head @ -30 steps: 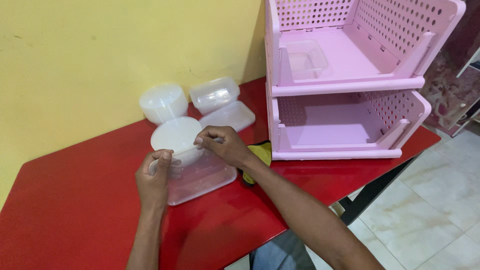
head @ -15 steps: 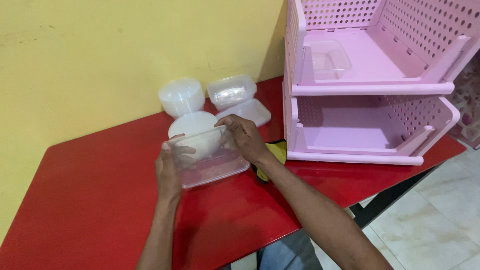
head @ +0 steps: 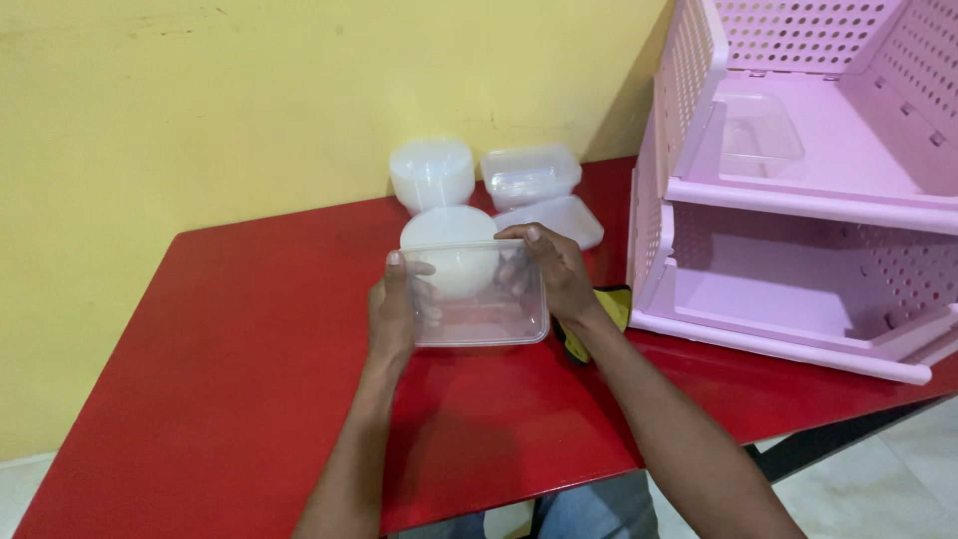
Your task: The person wipes several clear plastic containers with a yellow cloth on a red table, then places them into a pink plastic storage rack. The person handles the containers one at a time, wiping each before stacking them in the rack.
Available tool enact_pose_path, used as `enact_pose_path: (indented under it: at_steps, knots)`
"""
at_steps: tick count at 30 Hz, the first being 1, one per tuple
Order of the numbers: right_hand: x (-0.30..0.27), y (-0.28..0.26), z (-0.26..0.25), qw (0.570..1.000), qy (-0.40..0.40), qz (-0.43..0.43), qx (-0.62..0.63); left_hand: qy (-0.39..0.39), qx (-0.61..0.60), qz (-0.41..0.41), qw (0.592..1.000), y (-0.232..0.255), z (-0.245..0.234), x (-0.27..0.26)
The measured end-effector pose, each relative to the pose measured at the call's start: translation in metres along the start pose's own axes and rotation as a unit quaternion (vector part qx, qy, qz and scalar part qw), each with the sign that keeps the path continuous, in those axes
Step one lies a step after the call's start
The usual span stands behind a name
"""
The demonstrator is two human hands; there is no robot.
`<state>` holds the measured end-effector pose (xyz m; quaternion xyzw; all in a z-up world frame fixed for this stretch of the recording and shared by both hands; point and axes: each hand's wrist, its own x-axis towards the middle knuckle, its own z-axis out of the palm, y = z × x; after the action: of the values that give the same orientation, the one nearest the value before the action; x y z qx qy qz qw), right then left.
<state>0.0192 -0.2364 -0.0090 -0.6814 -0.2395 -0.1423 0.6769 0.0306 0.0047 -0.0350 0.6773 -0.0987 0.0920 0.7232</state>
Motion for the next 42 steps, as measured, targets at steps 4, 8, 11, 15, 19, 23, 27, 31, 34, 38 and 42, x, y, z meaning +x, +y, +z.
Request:
enact_pose_path:
  at_steps: [4, 8, 11, 15, 19, 23, 27, 31, 34, 38, 42]
  knots:
    - [-0.001, 0.002, 0.000, 0.996, 0.057, -0.018, -0.060, -0.033, -0.058, 0.015, 0.998, -0.004, -0.004, 0.002]
    - [0.000, -0.002, -0.003, 0.991, 0.046, -0.123, -0.024, -0.004, -0.101, 0.012, 0.995, 0.000, -0.006, 0.003]
    - [0.000, -0.004, -0.001, 0.994, 0.103, 0.008, -0.040, -0.023, -0.127, 0.026, 0.991, 0.004, -0.004, 0.000]
    - [0.000, -0.005, 0.002, 0.989, 0.126, 0.021, -0.073, -0.007, -0.096, 0.029, 0.995, 0.004, 0.000, -0.001]
    - [-0.004, -0.013, 0.003, 0.983, 0.097, -0.063, -0.140, 0.062, -0.116, -0.015, 0.991, 0.001, -0.003, 0.002]
    - [-0.010, -0.028, 0.004, 0.985, 0.028, -0.143, -0.088, 0.103, -0.189, -0.049, 0.975, 0.005, -0.009, 0.004]
    - [-0.014, -0.039, 0.010, 0.944, 0.015, -0.221, -0.243, 0.100, -0.180, -0.071, 0.976, 0.009, -0.016, 0.003]
    - [-0.015, -0.046, 0.010, 0.937, 0.004, -0.232, -0.260, 0.103, -0.170, -0.092, 0.976, 0.009, -0.020, 0.006]
    - [-0.018, -0.052, 0.006, 0.942, -0.011, -0.222, -0.253, 0.100, -0.191, -0.105, 0.971, 0.009, -0.020, 0.007]
    - [-0.028, -0.061, 0.008, 0.958, -0.005, -0.174, -0.227, 0.051, -0.212, -0.056, 0.974, 0.012, -0.013, 0.008]
    - [-0.054, -0.066, 0.004, 0.935, 0.082, -0.188, -0.290, -0.002, -0.101, 0.001, 0.995, 0.013, 0.004, -0.005]
